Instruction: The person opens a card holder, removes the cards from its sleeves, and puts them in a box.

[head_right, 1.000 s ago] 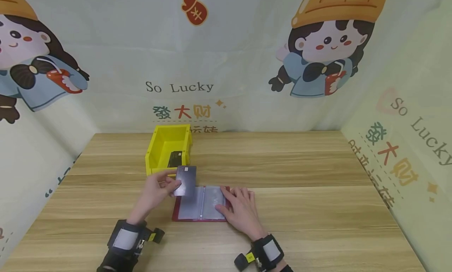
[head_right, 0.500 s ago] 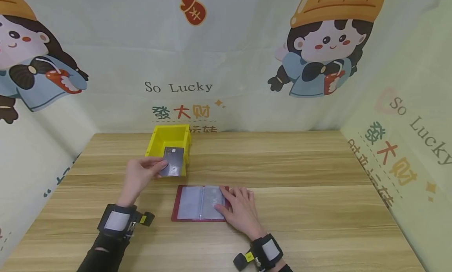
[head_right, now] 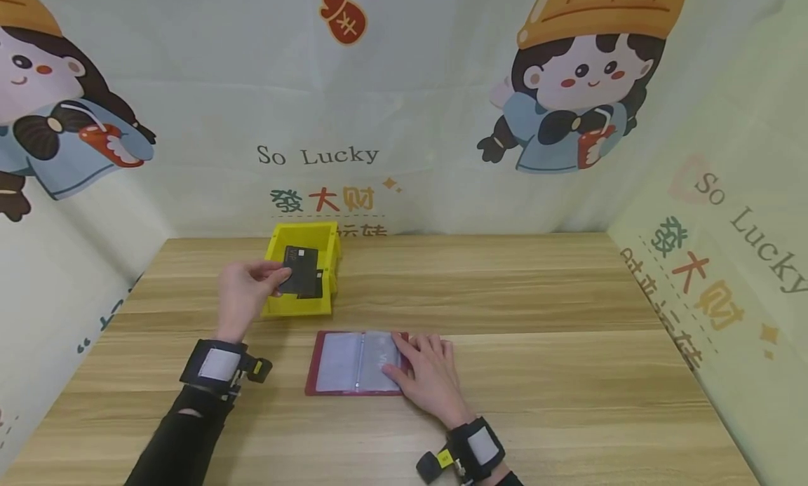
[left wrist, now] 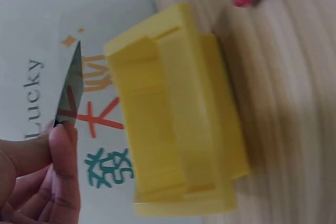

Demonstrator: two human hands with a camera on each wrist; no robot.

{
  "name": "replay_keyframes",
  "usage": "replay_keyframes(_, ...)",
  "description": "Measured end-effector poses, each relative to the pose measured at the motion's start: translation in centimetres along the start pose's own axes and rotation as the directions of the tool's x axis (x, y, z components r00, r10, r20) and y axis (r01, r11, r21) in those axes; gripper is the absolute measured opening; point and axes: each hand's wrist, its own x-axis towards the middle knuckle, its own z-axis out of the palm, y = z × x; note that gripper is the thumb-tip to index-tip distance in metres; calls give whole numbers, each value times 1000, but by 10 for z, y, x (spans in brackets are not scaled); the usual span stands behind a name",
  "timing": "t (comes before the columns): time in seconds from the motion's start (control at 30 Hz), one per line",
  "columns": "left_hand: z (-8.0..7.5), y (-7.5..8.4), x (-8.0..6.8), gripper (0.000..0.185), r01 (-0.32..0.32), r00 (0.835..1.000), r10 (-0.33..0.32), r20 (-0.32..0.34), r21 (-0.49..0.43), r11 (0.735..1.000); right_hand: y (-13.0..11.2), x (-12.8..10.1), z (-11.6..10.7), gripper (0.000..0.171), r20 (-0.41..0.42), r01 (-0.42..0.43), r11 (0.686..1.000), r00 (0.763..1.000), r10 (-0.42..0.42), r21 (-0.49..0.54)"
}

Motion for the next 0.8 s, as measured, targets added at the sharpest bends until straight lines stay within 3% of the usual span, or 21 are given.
replay_keyframes(0.17,13,-10,1,25,-8,995,14,-103,54,998,0,0,0,57,6,-6,1000,1000,6,-7)
replay_keyframes(0.3,21,-17,0,19,-55,986,71,-154,108,993,1,0,0,58,8,-11,1000,1000,11,-1)
replay_keyframes(0.47,28,-23,-1,18,-110,982,132,-136,163,980,2,0,1,57,0,-5,1000,1000,5,-10)
replay_keyframes(0.8,41,-20,6,22,-97,990,117,-81,216,972,1,0,0,57,-1,-2,1000,1000,2,-8)
